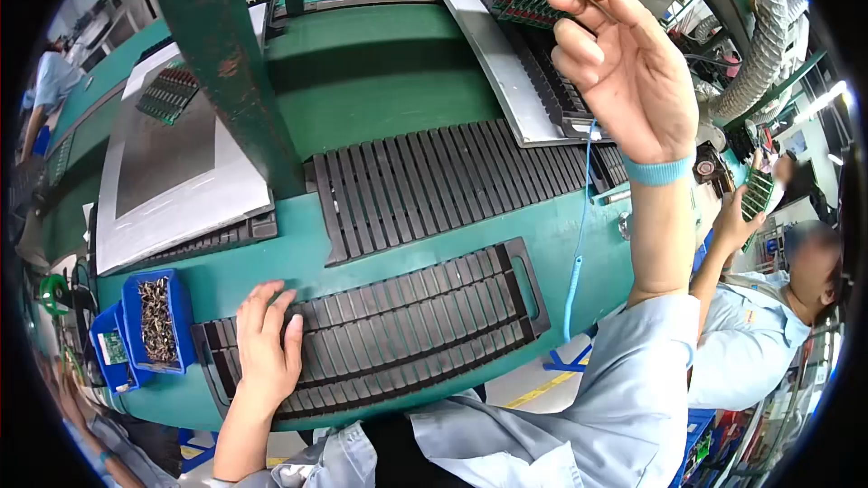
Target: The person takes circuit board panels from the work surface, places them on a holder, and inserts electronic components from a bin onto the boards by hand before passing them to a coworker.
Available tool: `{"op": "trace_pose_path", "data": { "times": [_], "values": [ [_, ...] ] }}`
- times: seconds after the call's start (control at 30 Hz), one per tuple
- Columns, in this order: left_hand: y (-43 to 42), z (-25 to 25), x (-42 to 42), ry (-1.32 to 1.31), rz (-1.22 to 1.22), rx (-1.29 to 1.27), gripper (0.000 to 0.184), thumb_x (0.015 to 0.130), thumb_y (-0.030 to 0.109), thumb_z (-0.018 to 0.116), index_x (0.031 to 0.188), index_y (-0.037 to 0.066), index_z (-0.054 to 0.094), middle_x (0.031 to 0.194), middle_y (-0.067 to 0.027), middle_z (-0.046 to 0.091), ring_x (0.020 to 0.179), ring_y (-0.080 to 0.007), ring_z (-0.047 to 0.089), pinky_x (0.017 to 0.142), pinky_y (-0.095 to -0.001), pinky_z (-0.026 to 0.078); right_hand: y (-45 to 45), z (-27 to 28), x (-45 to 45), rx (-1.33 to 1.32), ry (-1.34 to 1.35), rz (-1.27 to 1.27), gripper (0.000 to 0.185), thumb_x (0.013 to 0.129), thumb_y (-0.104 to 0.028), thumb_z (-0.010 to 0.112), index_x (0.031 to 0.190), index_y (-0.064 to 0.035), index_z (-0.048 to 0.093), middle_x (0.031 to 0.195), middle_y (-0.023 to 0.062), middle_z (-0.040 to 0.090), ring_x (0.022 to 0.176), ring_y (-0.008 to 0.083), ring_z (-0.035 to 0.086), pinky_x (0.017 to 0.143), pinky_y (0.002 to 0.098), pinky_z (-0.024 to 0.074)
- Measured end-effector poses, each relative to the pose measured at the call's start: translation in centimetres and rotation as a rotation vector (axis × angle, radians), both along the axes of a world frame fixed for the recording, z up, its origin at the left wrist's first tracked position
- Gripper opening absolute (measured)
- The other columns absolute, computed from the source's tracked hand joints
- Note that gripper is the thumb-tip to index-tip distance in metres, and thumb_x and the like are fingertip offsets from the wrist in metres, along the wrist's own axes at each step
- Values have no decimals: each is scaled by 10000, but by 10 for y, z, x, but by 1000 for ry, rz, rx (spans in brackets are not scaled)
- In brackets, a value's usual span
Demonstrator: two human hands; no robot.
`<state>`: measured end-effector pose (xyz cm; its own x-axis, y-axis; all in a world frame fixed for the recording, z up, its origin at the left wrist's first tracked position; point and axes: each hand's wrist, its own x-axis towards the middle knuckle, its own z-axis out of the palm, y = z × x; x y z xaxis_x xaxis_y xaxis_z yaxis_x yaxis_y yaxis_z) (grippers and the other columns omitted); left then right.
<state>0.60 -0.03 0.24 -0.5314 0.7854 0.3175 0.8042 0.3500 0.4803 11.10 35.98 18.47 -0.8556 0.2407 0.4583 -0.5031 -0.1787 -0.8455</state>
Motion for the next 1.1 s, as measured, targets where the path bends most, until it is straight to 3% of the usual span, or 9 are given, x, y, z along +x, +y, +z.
{"op": "trace_pose_path", "data": {
  "times": [0.17,0.4,0.43,0.53,0.73,0.77,0.83,0.9,1.1],
  "values": [
    [-1,8,7,-31,-157,175,306,813,50,592,1115,0,577,1203,-147,534,1100,-328,522,934,-399,412,-93,28,9,73,-109,286,404,1004,-239,367,1273,54,442,1028,140,608,576,105,431,523,213,346],
    [-12,37,43,-178,-380,373,289,825,89,613,1102,11,593,1144,-117,579,1005,-266,575,878,-343,448,-198,-24,-7,209,-292,90,180,950,-94,513,1047,22,611,825,67,623,613,74,500,553,169,411],
    [-21,38,45,-166,-322,368,289,825,89,613,1102,11,593,1144,-117,579,1005,-266,575,878,-343,448,-205,-26,-6,209,-282,148,180,950,-94,513,1047,22,611,825,67,623,613,74,500,553,169,411],
    [-53,37,41,-31,-284,431,269,785,3,621,1054,4,619,1074,-132,622,914,-267,602,820,-336,475,-202,-27,13,603,-237,-299,153,898,0,549,1035,21,612,821,58,621,639,74,508,575,176,419],
    [-92,44,20,-274,28,559,176,821,74,623,984,9,635,952,-94,658,853,-241,610,727,-315,493,-195,-18,43,860,14,-954,167,855,20,588,1016,-5,623,816,52,619,654,109,518,659,207,423],
    [-83,45,28,-265,43,560,176,821,74,623,984,9,635,952,-94,658,853,-241,610,727,-315,493,-200,-24,39,855,25,-941,167,855,20,588,1016,-5,623,816,52,619,654,109,518,659,207,423],
    [-63,41,47,-238,-211,555,171,782,28,652,953,23,653,956,-97,658,836,-225,616,732,-300,484,-215,-42,25,1572,279,-893,211,793,30,643,999,-11,624,806,76,613,655,161,529,697,284,437],
    [-54,36,52,79,-191,541,150,783,53,660,932,33,653,941,-78,660,821,-210,622,736,-297,484,-223,-74,7,1691,301,-874,244,739,33,674,974,-10,622,778,81,598,648,200,525,714,336,432],
    [-119,26,-4,210,254,392,131,779,67,649,905,31,647,924,-66,664,846,-230,631,778,-320,482,-181,-147,6,1647,85,-741,166,751,29,654,903,-24,610,750,60,585,632,200,519,699,317,424]
  ]
}}
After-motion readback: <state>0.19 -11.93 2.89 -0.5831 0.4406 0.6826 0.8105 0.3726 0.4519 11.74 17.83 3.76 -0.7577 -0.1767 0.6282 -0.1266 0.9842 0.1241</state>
